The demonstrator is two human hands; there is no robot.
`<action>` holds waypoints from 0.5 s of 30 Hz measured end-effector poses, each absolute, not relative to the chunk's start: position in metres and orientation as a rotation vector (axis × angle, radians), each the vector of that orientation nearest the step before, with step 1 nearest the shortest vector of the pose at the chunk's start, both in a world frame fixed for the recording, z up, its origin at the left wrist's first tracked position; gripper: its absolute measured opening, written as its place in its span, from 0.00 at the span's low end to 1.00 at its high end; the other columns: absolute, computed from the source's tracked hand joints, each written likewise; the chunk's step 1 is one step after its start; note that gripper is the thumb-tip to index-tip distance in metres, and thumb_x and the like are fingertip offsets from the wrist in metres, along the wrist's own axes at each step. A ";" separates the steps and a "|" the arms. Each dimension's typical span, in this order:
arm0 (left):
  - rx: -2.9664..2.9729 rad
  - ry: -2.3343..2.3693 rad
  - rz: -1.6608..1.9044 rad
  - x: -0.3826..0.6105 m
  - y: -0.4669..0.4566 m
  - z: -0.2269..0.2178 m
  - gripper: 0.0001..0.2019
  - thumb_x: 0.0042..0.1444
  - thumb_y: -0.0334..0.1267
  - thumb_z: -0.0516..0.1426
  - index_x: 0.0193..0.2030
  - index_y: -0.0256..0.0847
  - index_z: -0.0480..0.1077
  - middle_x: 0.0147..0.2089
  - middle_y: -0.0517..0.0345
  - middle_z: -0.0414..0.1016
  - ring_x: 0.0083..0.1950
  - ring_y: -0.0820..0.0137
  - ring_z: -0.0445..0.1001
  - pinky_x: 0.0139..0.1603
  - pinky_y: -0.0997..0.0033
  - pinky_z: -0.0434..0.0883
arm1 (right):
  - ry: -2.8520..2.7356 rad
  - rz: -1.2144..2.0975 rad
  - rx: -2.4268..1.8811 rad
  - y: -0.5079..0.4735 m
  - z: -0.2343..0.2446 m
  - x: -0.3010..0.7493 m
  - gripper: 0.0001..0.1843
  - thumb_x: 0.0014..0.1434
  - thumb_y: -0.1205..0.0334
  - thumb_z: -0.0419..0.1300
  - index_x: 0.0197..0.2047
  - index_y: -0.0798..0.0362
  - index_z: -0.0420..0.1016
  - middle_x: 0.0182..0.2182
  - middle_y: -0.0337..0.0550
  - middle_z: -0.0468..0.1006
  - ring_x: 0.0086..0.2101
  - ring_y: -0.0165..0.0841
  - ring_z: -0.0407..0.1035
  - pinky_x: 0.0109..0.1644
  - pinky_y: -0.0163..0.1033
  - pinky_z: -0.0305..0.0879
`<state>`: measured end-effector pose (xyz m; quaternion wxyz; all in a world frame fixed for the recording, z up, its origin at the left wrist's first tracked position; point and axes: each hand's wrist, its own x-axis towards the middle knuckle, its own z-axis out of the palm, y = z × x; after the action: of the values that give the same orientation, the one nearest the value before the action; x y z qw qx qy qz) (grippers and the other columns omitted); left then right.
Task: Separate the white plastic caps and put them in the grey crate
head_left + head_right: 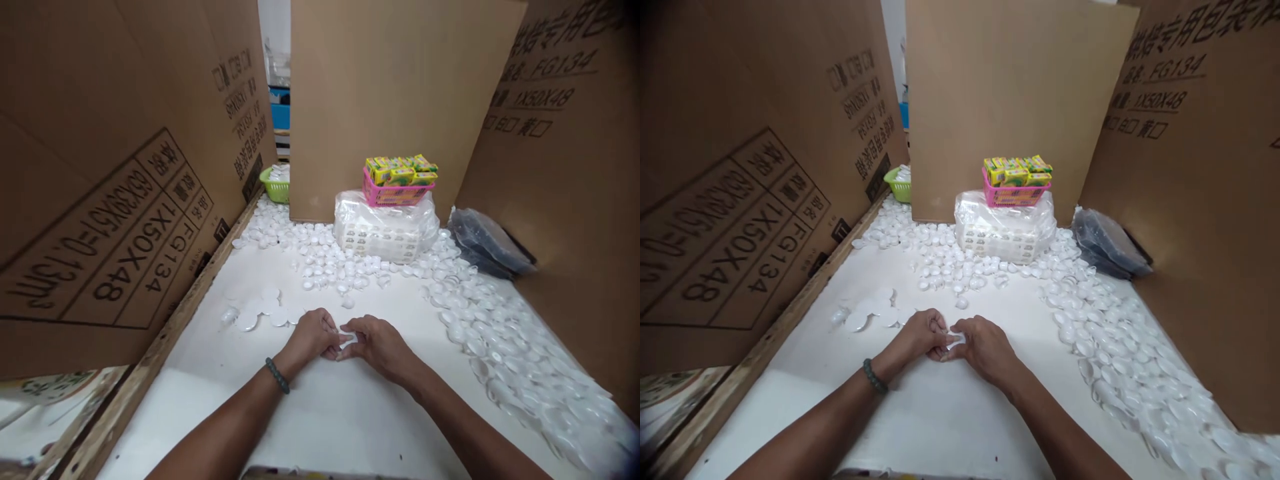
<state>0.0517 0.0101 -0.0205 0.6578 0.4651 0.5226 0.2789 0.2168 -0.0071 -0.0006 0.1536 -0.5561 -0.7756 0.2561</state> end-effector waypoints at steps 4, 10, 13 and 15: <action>1.093 1.242 0.600 0.053 0.007 -0.015 0.18 0.38 0.39 0.65 0.27 0.41 0.58 0.16 0.62 0.69 0.19 0.69 0.70 0.23 0.68 0.69 | -2.339 0.615 -1.599 -0.010 0.008 0.213 0.05 0.48 0.59 0.63 0.26 0.49 0.71 0.23 0.37 0.68 0.27 0.32 0.64 0.29 0.34 0.54; 1.610 1.436 0.660 0.041 -0.023 0.009 0.09 0.45 0.40 0.60 0.29 0.40 0.65 0.22 0.58 0.71 0.25 0.65 0.71 0.26 0.69 0.64 | -2.329 0.482 -1.617 -0.030 0.016 0.202 0.07 0.53 0.54 0.61 0.31 0.48 0.72 0.27 0.40 0.70 0.32 0.35 0.66 0.32 0.36 0.57; 1.846 1.585 0.866 0.005 -0.035 0.025 0.15 0.49 0.48 0.57 0.39 0.40 0.67 0.35 0.52 0.73 0.38 0.62 0.71 0.38 0.64 0.66 | -2.286 0.525 -1.698 -0.043 0.018 0.198 0.08 0.53 0.55 0.60 0.31 0.49 0.71 0.30 0.39 0.69 0.31 0.34 0.66 0.33 0.37 0.58; 1.975 1.777 0.908 -0.028 -0.035 0.030 0.29 0.46 0.55 0.58 0.51 0.39 0.64 0.51 0.44 0.67 0.52 0.55 0.65 0.49 0.58 0.62 | -2.228 0.600 -1.740 -0.047 0.018 0.196 0.09 0.54 0.54 0.58 0.35 0.49 0.70 0.33 0.39 0.69 0.31 0.33 0.66 0.35 0.37 0.60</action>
<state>-0.0281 -0.0348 0.0298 0.1662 0.6936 0.6241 0.3191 0.1961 -0.0471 0.0178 0.1254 -0.5974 -0.7648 0.2060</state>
